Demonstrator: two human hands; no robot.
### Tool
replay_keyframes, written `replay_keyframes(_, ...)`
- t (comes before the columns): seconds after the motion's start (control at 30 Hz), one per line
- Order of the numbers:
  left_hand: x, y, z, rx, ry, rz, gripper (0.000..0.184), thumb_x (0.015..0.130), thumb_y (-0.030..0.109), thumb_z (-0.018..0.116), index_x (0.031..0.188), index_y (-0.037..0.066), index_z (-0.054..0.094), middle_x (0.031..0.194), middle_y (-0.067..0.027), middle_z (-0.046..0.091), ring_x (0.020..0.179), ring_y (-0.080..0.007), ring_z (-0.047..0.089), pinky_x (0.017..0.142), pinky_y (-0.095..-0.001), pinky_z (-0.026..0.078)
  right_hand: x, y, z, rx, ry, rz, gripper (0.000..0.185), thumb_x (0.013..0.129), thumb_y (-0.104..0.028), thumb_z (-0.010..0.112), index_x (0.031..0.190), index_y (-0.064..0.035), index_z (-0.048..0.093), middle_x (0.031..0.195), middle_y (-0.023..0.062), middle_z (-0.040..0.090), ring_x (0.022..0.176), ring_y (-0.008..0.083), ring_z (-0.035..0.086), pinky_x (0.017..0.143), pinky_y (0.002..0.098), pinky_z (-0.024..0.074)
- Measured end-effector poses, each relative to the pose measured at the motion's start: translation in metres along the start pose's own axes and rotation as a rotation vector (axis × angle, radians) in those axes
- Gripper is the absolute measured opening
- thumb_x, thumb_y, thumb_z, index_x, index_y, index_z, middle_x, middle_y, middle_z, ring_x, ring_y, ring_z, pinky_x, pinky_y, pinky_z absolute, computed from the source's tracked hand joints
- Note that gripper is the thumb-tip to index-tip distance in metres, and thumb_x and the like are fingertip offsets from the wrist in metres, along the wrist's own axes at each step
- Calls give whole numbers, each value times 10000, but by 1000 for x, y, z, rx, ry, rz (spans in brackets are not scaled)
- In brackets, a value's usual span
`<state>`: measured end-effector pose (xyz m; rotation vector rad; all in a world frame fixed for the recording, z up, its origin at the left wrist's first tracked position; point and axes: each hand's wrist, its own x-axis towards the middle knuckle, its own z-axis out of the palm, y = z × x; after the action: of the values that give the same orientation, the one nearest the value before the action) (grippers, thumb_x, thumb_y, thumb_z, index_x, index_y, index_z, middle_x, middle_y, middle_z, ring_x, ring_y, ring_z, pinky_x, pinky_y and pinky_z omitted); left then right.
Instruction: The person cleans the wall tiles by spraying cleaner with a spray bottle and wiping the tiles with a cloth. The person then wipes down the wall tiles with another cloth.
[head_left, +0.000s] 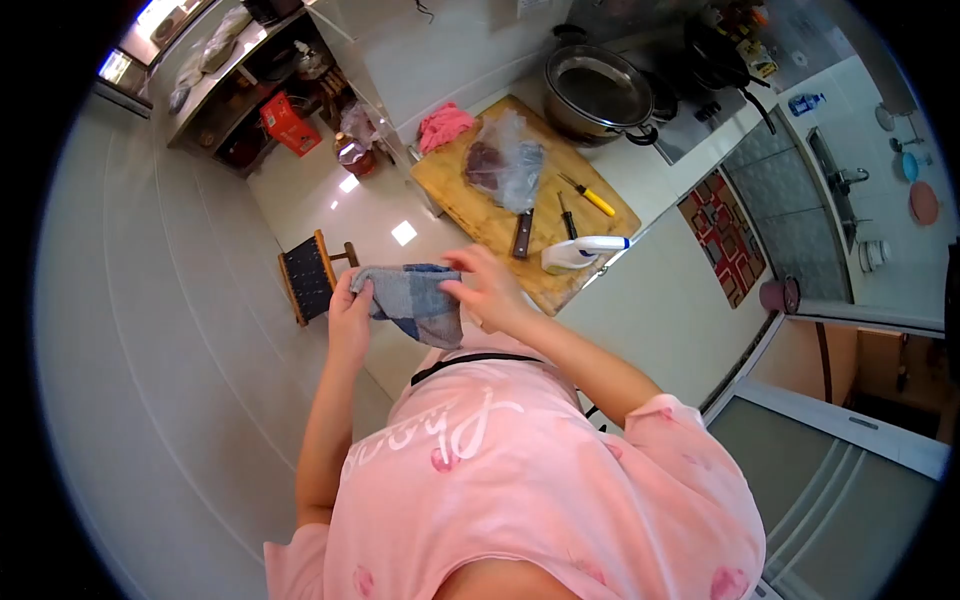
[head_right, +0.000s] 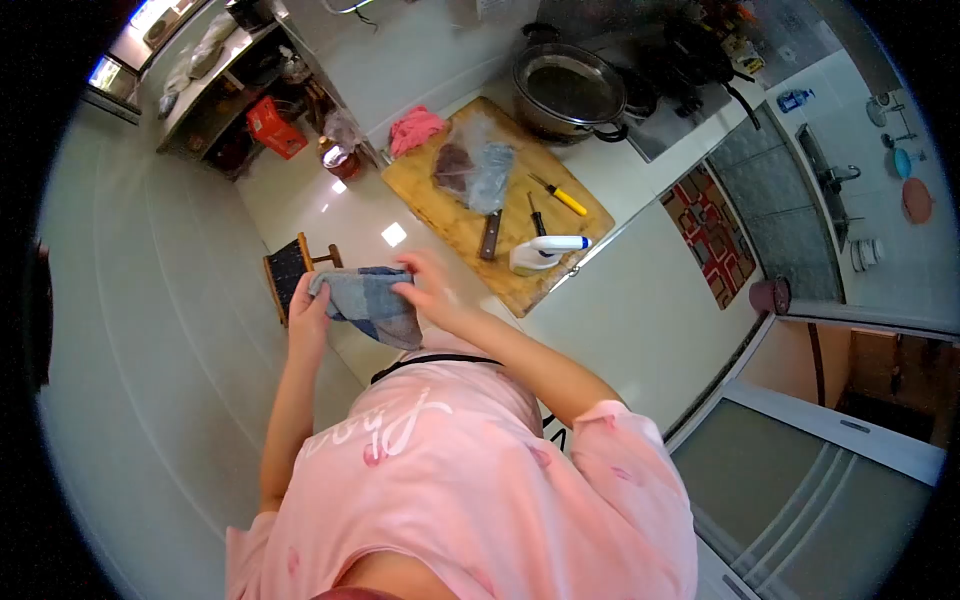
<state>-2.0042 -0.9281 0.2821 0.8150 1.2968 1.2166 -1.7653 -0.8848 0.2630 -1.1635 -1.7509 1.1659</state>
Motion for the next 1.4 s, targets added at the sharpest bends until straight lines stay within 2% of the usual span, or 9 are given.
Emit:
replay_keyframes(0.17, 2, -15, 9, 38, 56, -31, 137, 980, 45, 490, 1094, 25, 564, 966, -10, 607, 888, -86, 558, 802, -232, 445, -89, 75, -66, -85, 762, 399, 761, 742, -191, 835, 1312, 30, 382, 1038, 109, 469, 944, 226, 466, 891, 355, 409)
replay_keyframes(0.33, 2, -40, -5, 276, 128, -91, 109, 951, 51, 520, 1040, 23, 576, 909, -16, 598, 844, -109, 541, 767, -262, 446, -60, 97, -84, -250, 871, 310, 1027, 679, -214, 888, 1421, 66, 236, 1321, 223, 342, 1258, 317, 347, 1103, 447, 280)
replay_keyframes(0.5, -12, -42, -9, 356, 271, -134, 97, 935, 71, 547, 1005, 16, 586, 865, -19, 593, 814, -111, 536, 735, -273, 445, -27, 116, -87, -37, 925, 235, 1037, 706, -95, 858, 1465, 51, 167, 1356, 222, 341, 1269, 335, 381, 1114, 455, 311)
replay_keyframes(0.67, -40, -50, -3, 235, 472, -149, 89, 919, 66, 560, 991, 24, 593, 857, -23, 594, 797, -110, 533, 715, -270, 443, -28, 119, -120, 150, 754, 177, 764, 826, -37, 715, 1426, 41, 249, 1240, 177, 453, 1119, 277, 488, 998, 418, 411)
replay_keyframes(0.77, -56, -65, -9, 199, 525, -128, 88, 907, 54, 568, 993, 54, 584, 843, 13, 561, 785, -78, 511, 690, -247, 427, -25, 100, -138, -83, 606, 61, 623, 857, -31, 648, 1380, 42, 319, 1143, 159, 499, 1014, 251, 512, 913, 374, 440)
replay_keyframes(0.93, -77, -48, -7, 103, 648, -162, 180, 875, 75, 623, 1051, 62, 591, 883, 21, 556, 825, -80, 517, 734, -233, 427, 25, 55, -121, 6, -42, -32, 382, 872, -13, 639, 1235, 5, 523, 993, 88, 627, 807, 137, 586, 724, 271, 513)
replay_keyframes(1.2, -59, 26, -1, 484, 391, -66, 628, 716, 134, 816, 1298, 117, 581, 987, 7, 569, 924, -119, 559, 859, -261, 456, 110, -59, 26, 229, -606, -348, 420, 845, -37, 673, 1232, -16, 512, 1045, 69, 693, 783, 110, 630, 721, 279, 519)
replay_keyframes(1.3, -49, 30, -26, 616, 424, 55, 563, 729, 130, 781, 1264, 93, 610, 1083, -61, 575, 962, -153, 567, 854, -291, 476, 135, -75, 61, 254, -675, -331, 404, 853, -30, 664, 1224, -10, 506, 1080, 70, 691, 844, 106, 628, 770, 281, 522)
replay_keyframes(1.4, -45, 31, -73, 277, 510, 48, 605, 730, 33, 769, 1300, 89, 575, 1048, -4, 580, 918, -114, 560, 825, -267, 475, 158, -74, 88, 256, -597, -240, 427, 842, -44, 691, 1230, -29, 514, 1070, 76, 692, 819, 138, 651, 734, 290, 523)
